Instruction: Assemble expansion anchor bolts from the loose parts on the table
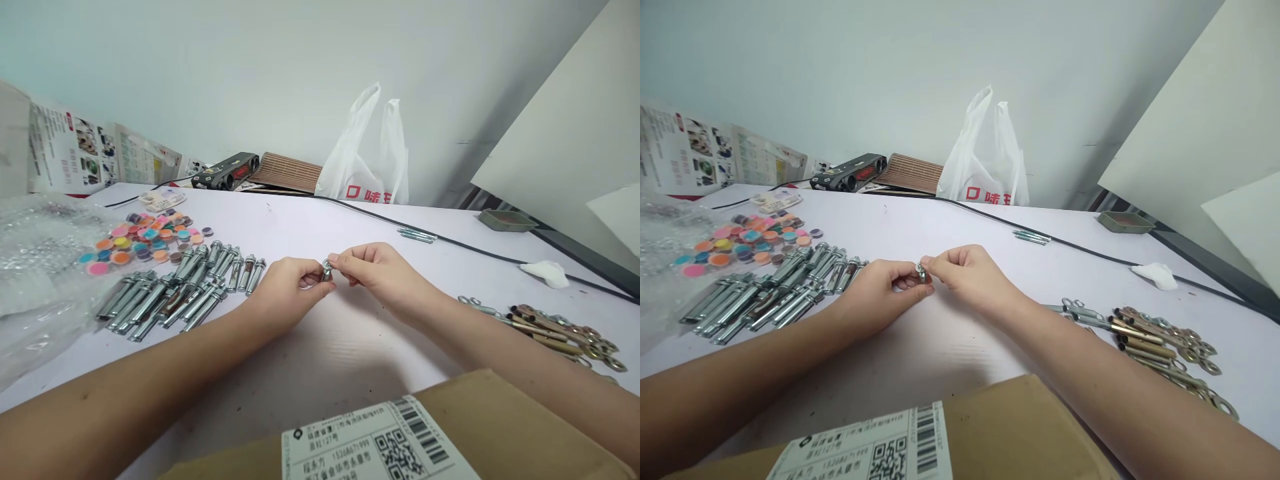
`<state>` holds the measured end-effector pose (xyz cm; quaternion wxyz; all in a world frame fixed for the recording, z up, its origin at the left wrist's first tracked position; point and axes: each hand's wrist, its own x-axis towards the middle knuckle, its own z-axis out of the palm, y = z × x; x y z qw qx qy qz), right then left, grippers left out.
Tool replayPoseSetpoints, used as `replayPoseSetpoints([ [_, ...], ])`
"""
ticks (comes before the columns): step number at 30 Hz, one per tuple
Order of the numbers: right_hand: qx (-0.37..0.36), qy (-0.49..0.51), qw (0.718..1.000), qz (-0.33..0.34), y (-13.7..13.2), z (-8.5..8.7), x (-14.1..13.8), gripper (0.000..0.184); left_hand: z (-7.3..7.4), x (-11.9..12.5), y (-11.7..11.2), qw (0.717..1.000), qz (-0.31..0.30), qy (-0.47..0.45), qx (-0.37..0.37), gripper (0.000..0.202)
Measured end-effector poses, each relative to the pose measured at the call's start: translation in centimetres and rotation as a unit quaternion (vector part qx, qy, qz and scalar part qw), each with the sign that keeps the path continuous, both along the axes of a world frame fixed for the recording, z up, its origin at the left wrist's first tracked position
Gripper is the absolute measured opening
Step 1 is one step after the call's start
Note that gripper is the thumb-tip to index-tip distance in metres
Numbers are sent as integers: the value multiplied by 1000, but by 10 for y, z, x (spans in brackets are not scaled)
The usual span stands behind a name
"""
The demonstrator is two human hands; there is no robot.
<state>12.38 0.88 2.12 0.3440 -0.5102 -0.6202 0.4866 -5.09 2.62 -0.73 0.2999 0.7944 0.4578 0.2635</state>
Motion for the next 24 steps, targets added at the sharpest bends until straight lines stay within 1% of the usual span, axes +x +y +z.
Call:
replayPoseSetpoints([
  [2, -6, -9, 1000, 3, 2, -2, 2, 45, 2, 0, 0, 1000, 4, 2, -5, 22],
  [4, -13, -36, 999, 6, 4, -1, 5, 46, 3, 0, -1, 1000, 9, 3, -14, 22],
  [6, -16, -88, 996, 13, 4, 8, 12, 47, 5, 0, -1, 1000, 12, 3, -20, 22],
  [8, 5, -163, 987, 2, 3, 24, 28, 48, 5, -1, -2, 999, 12, 4, -32, 20],
  [9, 22, -206, 978, -16, 1, 33, 40, 49, 6, -1, -2, 999, 11, 5, -39, 20],
  [11, 50, -297, 950, -78, -5, 49, 70, 52, 7, -1, -3, 999, 9, 9, -45, 22],
  [13, 36, -377, 918, -120, -14, 57, 103, 55, 9, -1, -3, 999, 7, 19, -34, 23],
  [15, 0, -434, 892, -126, -27, 53, 134, 55, 11, 0, -3, 999, 9, 34, -21, 24],
  [17, -23, -468, 873, -137, -40, 41, 158, 51, 14, 1, -3, 998, 14, 51, -23, 23],
  [18, -20, -473, 868, -151, -46, 33, 167, 47, 15, 2, -2, 998, 15, 58, -30, 23],
  [20, 7, -463, 870, -172, -56, 18, 180, 43, 16, 2, -2, 997, 19, 67, -36, 23],
  [21, 20, -451, 876, -173, -60, 12, 183, 41, 16, 3, -2, 997, 20, 70, -36, 23],
  [24, 22, -411, 898, -153, -64, 1, 188, 39, 16, 3, -2, 996, 22, 83, -34, 24],
])
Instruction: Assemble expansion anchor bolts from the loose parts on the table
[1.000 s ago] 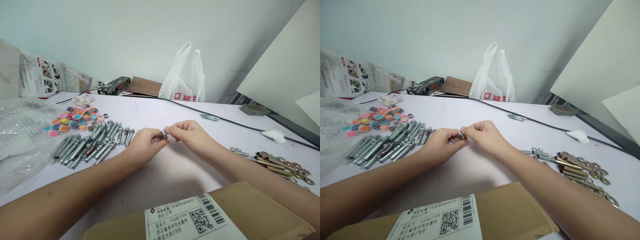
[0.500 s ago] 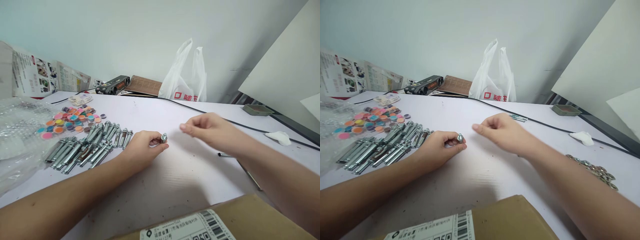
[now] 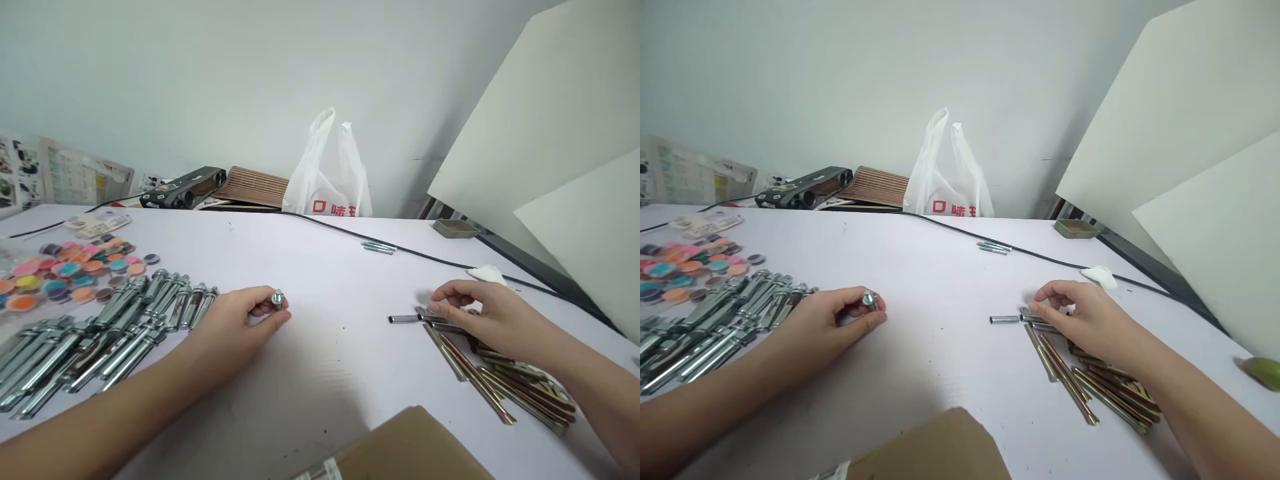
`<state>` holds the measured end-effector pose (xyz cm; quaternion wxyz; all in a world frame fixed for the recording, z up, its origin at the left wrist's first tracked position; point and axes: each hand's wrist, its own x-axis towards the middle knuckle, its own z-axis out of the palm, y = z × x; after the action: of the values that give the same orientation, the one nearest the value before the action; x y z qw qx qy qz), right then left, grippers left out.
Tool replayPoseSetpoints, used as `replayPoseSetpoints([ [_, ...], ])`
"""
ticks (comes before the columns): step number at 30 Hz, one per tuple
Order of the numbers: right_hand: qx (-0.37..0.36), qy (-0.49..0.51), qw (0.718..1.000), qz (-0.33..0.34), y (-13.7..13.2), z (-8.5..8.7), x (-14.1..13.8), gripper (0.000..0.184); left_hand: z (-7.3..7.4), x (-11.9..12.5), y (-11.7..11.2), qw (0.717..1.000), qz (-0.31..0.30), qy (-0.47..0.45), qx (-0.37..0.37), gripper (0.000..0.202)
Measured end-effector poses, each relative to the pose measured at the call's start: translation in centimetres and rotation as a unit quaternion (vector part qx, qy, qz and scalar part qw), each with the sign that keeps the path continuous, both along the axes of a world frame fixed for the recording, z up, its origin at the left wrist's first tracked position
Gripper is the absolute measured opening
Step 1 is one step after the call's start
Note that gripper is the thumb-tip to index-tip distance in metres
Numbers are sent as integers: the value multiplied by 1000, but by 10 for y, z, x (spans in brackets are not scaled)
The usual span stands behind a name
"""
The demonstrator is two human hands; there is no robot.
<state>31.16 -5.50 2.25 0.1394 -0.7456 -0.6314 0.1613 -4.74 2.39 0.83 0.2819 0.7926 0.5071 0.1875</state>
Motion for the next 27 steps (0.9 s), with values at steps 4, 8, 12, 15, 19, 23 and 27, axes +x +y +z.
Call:
replayPoseSetpoints([
  [4, -26, 9, 1000, -9, 4, -4, 5, 40, -4, -1, 1, 1000, 5, 25, -1, 24],
  [8, -64, 0, 997, -33, 11, -8, 12, 45, -7, -2, 2, 1000, 0, 27, 9, 26],
  [12, -88, 24, 996, 4, 14, -9, 13, 41, -4, 0, 0, 1000, 2, 27, -2, 25],
  [15, -90, 2, 995, 40, 15, -9, 11, 41, -2, 1, -1, 1000, 5, 19, -5, 24],
  [19, -90, -26, 995, 45, 16, -8, 9, 42, -1, 0, -1, 1000, 4, 2, 5, 24],
  [23, -70, -30, 997, 7, 15, -5, 7, 40, 2, -1, -3, 1000, -9, -1, 1, 22],
  [27, -65, 25, 997, 30, 14, -7, 7, 40, 0, -2, -3, 1000, -13, -14, 21, 22],
])
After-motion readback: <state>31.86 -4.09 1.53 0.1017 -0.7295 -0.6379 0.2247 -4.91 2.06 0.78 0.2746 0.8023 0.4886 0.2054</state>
